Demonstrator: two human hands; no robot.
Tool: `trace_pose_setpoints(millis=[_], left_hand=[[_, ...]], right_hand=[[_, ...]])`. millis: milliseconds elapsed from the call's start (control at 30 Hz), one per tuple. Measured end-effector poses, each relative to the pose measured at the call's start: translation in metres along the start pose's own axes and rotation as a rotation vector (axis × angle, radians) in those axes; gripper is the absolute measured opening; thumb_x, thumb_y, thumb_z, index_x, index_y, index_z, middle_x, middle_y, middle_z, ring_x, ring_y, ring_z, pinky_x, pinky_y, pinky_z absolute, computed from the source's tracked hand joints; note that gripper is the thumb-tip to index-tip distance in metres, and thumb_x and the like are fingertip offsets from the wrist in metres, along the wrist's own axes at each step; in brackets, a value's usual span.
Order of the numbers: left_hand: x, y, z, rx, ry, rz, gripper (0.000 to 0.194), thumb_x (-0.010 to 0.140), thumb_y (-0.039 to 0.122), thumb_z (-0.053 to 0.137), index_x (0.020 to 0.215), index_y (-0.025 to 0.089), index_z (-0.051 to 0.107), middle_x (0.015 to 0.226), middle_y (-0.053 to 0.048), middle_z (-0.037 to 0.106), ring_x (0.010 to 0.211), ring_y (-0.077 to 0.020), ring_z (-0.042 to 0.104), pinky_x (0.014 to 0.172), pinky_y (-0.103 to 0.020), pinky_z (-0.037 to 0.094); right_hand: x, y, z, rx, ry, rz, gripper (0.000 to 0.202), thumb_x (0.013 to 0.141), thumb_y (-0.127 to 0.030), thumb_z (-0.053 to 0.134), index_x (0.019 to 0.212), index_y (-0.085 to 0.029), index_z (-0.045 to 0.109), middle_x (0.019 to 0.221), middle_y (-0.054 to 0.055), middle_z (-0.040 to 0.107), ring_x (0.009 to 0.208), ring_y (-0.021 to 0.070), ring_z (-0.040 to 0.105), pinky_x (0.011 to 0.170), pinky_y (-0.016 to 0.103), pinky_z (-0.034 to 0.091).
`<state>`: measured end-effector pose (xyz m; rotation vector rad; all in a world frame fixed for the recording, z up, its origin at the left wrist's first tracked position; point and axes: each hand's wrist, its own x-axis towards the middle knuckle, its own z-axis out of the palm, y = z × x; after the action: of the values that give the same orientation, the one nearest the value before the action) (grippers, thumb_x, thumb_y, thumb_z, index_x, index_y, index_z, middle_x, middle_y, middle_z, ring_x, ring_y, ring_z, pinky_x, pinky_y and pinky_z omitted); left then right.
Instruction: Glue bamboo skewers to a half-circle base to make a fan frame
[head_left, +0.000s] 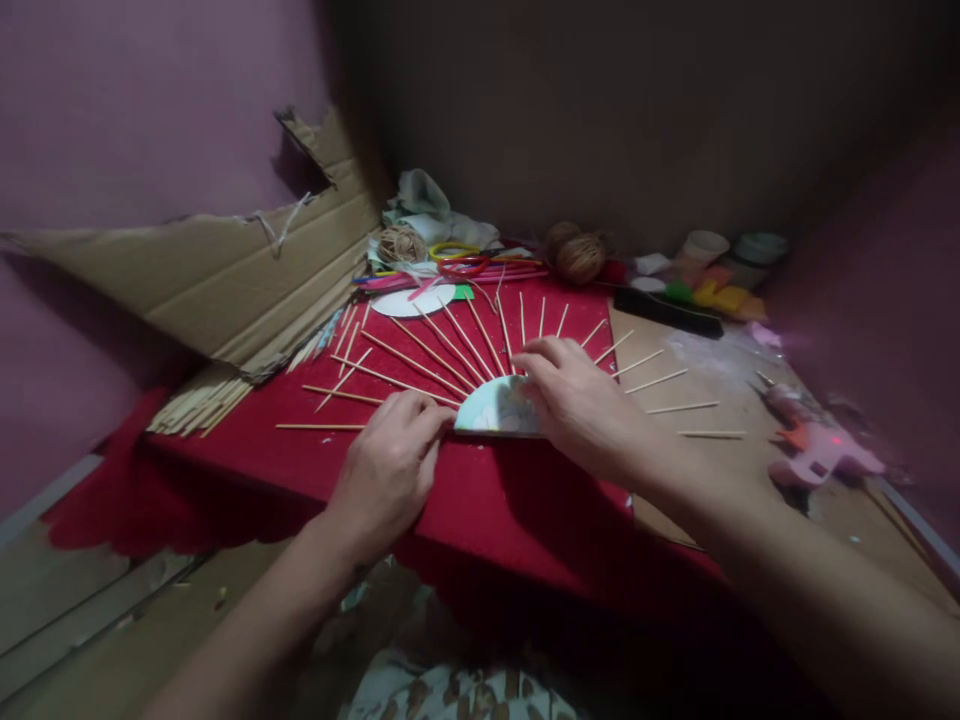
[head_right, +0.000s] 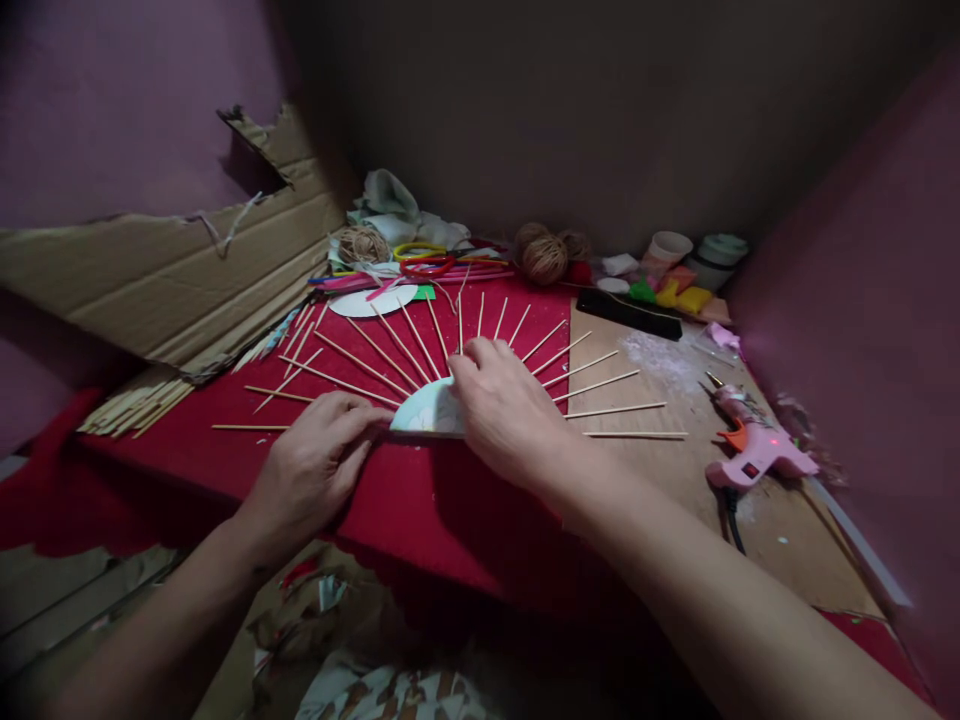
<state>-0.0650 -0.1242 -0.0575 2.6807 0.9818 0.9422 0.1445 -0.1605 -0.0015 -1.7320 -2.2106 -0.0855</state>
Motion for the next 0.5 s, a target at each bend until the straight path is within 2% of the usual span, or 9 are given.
trace_pose_setpoints(millis=[100, 167, 233, 300, 400, 500], left_hand=[[-0.002, -0.001, 0.0, -0.02, 0.052, -0.044, 0.019, 0.092, 0.014, 0.043, 0.104, 0.018, 0.057, 0.093, -0.006, 0.058, 0.09, -0.0199, 0.055, 0.083, -0.037, 0.048], [-0.003, -0.001, 0.0, -0.036, 0.07, -0.085, 0.019, 0.092, 0.014, 0.042, 0.105, 0.017, 0.056, 0.094, -0.007, 0.059, 0.091, -0.0197, 0.055, 0.084, -0.037, 0.047], [-0.004, -0.001, -0.001, -0.061, 0.074, -0.111, 0.02, 0.093, 0.013, 0.041, 0.106, 0.017, 0.056, 0.094, -0.007, 0.06, 0.092, -0.0192, 0.056, 0.084, -0.036, 0.047], [-0.004, -0.001, -0.001, -0.09, 0.08, -0.121, 0.02, 0.093, 0.013, 0.041, 0.106, 0.017, 0.055, 0.095, -0.007, 0.06, 0.092, -0.0188, 0.056, 0.084, -0.035, 0.047], [-0.004, 0.0, -0.002, -0.13, 0.082, -0.138, 0.019, 0.093, 0.013, 0.042, 0.106, 0.018, 0.055, 0.094, -0.006, 0.06, 0.091, -0.0186, 0.057, 0.083, -0.035, 0.047], [-0.005, 0.001, -0.003, -0.151, 0.069, -0.152, 0.02, 0.093, 0.013, 0.041, 0.107, 0.018, 0.055, 0.095, -0.006, 0.06, 0.091, -0.0179, 0.056, 0.083, -0.035, 0.047]], right_hand=[[0.033, -0.002, 0.017, 0.007, -0.001, 0.047, 0.043, 0.095, -0.029, 0.038, 0.129, -0.005, 0.051, 0.131, 0.02, 0.052, 0.121, 0.0294, 0.048, 0.1, 0.042, 0.041], [0.049, -0.002, 0.029, 0.015, -0.079, 0.013, 0.057, 0.096, -0.041, 0.037, 0.14, -0.004, 0.039, 0.144, 0.021, 0.041, 0.133, 0.0313, 0.037, 0.109, 0.043, 0.033], [0.055, -0.002, 0.039, -0.012, -0.175, -0.036, 0.066, 0.096, -0.05, 0.032, 0.146, -0.007, 0.03, 0.152, 0.02, 0.03, 0.141, 0.033, 0.024, 0.114, 0.046, 0.023], [0.055, -0.003, 0.046, -0.063, -0.217, -0.052, 0.069, 0.094, -0.055, 0.027, 0.147, -0.011, 0.027, 0.154, 0.019, 0.024, 0.143, 0.0345, 0.016, 0.114, 0.051, 0.018], [0.05, -0.004, 0.051, -0.136, -0.201, -0.036, 0.07, 0.092, -0.06, 0.025, 0.148, -0.018, 0.026, 0.155, 0.016, 0.026, 0.143, 0.0363, 0.016, 0.113, 0.055, 0.017], [0.048, -0.005, 0.051, -0.171, -0.192, -0.03, 0.07, 0.091, -0.062, 0.024, 0.147, -0.021, 0.028, 0.153, 0.014, 0.031, 0.14, 0.0386, 0.025, 0.111, 0.056, 0.021]])
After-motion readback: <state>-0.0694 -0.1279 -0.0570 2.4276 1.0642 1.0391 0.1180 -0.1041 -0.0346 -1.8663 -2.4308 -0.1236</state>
